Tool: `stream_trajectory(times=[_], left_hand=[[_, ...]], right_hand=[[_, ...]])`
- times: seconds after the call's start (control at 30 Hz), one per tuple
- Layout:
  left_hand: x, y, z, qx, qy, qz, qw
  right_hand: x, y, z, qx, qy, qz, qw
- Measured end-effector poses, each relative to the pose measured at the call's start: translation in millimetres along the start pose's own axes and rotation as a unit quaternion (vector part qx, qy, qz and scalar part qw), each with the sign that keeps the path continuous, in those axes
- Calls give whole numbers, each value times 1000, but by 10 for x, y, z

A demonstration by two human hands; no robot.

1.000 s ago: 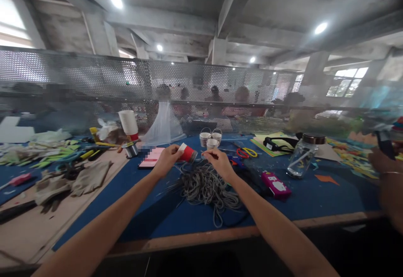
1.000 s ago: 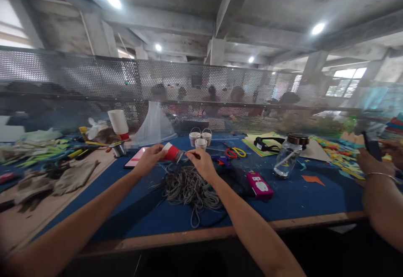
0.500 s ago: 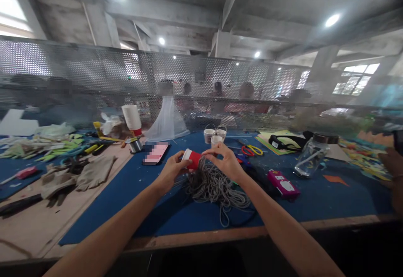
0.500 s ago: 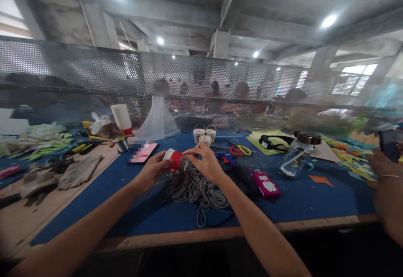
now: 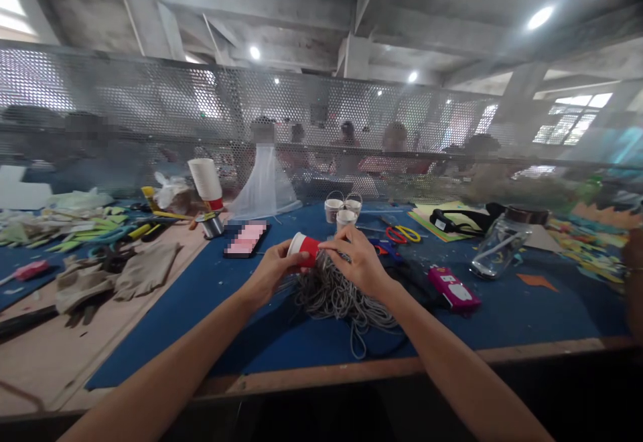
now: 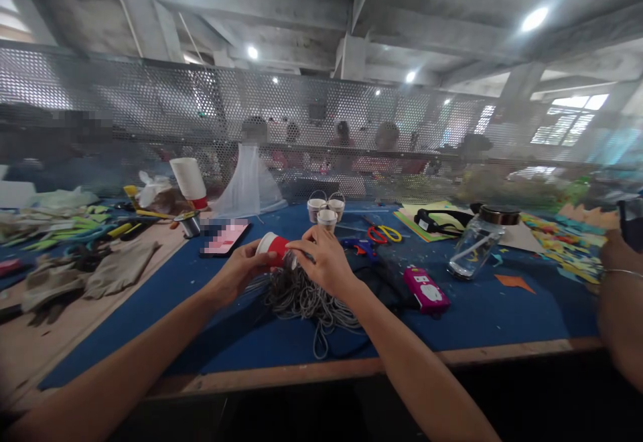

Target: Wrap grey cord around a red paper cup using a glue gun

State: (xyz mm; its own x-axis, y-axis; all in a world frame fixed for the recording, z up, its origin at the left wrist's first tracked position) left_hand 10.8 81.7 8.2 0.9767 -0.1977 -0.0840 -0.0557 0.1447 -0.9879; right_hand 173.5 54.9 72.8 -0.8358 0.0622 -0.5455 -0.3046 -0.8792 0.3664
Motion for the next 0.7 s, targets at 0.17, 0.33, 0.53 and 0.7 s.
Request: stream_trajectory(times=[0.17, 0.33, 0.53, 0.7], left_hand=[[1, 6, -10, 5, 3, 2, 1000], [18, -43, -34, 14, -4, 41, 999], [13, -48, -23, 20, -15, 60, 998], [0, -15, -6, 20, -17, 53, 998]], right_hand=[[-4, 58, -5, -19, 0, -52, 998], [30, 86, -1, -30, 1, -92, 995], [71, 90, -8, -40, -2, -101, 994], [87, 78, -9, -40, 6, -108, 993]])
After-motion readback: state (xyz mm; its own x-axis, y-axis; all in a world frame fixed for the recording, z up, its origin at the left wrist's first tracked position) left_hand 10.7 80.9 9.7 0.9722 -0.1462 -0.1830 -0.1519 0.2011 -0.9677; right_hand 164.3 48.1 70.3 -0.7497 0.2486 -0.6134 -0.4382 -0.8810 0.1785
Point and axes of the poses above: each hand's wrist, its own z-axis towards the middle knuckle, its own x-axis out of the palm, y = z × x, the point moved 8 cm from there along z, towards the middle knuckle, and after that the axes turned 15 degrees about z, right-handed, at the moved point
